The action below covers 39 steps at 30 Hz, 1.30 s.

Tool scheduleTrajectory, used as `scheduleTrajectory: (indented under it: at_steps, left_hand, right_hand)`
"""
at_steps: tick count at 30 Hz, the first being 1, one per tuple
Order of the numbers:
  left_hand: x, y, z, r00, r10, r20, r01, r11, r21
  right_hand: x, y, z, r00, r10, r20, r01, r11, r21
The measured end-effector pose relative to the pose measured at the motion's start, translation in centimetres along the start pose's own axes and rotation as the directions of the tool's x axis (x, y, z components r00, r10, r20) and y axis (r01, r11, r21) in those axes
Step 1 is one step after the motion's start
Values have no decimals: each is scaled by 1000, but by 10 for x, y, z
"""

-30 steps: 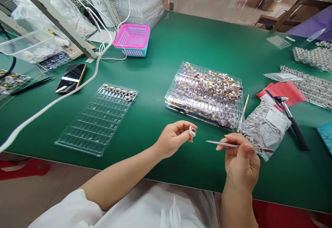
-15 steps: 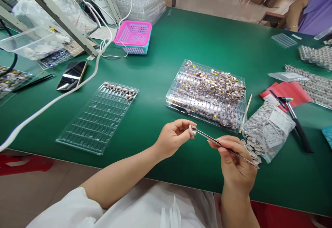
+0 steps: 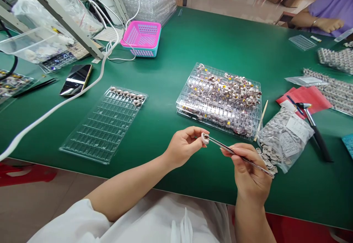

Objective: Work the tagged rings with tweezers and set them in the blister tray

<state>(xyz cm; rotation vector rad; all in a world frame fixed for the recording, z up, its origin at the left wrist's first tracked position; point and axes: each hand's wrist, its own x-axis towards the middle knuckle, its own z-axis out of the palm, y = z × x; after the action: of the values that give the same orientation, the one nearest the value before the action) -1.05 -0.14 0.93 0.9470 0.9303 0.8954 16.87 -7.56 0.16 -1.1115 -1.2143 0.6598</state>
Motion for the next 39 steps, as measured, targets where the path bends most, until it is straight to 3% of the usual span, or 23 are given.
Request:
scheduleTrajectory:
  at_steps: [30, 39]
  left_hand:
    - [0, 1, 1, 1000, -5, 9, 5, 1000, -1]
    - [1, -1, -1, 999, -2, 32, 1, 1000, 24]
  right_hand:
    - [2, -2, 2, 1000, 19, -7, -19, 999, 42]
    - [3, -1, 3, 995, 100, 6, -100, 987, 126]
